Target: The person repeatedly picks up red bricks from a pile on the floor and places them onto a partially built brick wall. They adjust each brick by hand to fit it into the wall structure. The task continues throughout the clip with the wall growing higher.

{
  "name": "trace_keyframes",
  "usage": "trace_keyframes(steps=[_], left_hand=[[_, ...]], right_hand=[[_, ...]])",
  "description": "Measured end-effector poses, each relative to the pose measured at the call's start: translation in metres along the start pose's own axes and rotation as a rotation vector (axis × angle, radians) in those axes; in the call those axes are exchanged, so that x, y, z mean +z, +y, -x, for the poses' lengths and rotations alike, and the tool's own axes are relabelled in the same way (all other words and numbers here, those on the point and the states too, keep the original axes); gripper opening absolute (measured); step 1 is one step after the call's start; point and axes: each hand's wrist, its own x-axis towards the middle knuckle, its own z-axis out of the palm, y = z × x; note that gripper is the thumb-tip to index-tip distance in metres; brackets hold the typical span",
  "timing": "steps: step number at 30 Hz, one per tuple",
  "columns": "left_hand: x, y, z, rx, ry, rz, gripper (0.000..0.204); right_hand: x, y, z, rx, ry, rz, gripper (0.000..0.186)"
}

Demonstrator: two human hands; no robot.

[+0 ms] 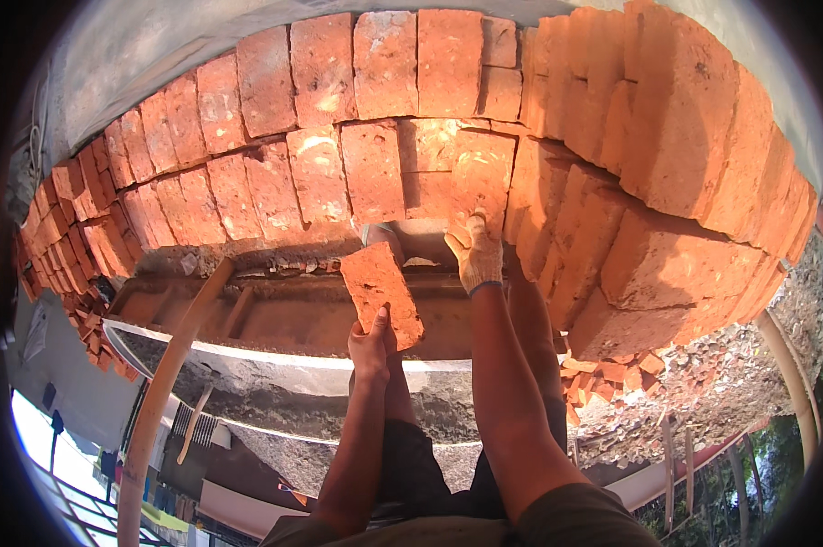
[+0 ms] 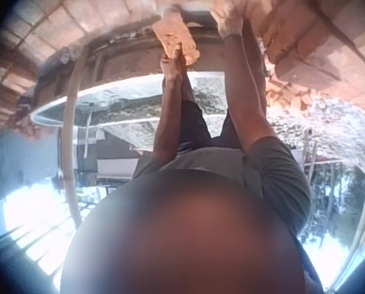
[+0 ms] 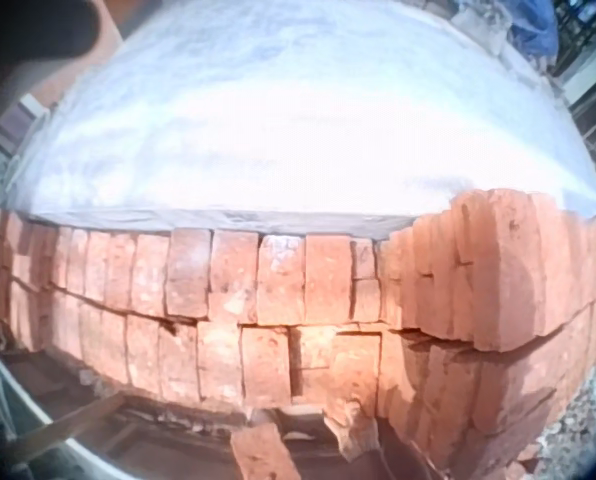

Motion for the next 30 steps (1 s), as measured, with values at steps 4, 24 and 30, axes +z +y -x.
trace_keyframes(steps=[4, 24, 30], left_hand=[[-0.001, -0.008, -0.013, 0.036, 0.021, -0.159, 0.052], [0.004, -0.013, -0.013, 0.123, -0.097, -0.473, 0.061], [0.017, -0.003, 0.007, 0.026, -0.209, -0.04, 0.046]], right_hand=[[0.002, -0.018, 0.018, -0.044, -0.087, 0.122, 0.057], [0.035, 0.001, -0.017, 0.357, -0.075, 0.795, 0.072], [-0.034, -0.033, 0.085, 0.376, -0.33, 0.925, 0.066]])
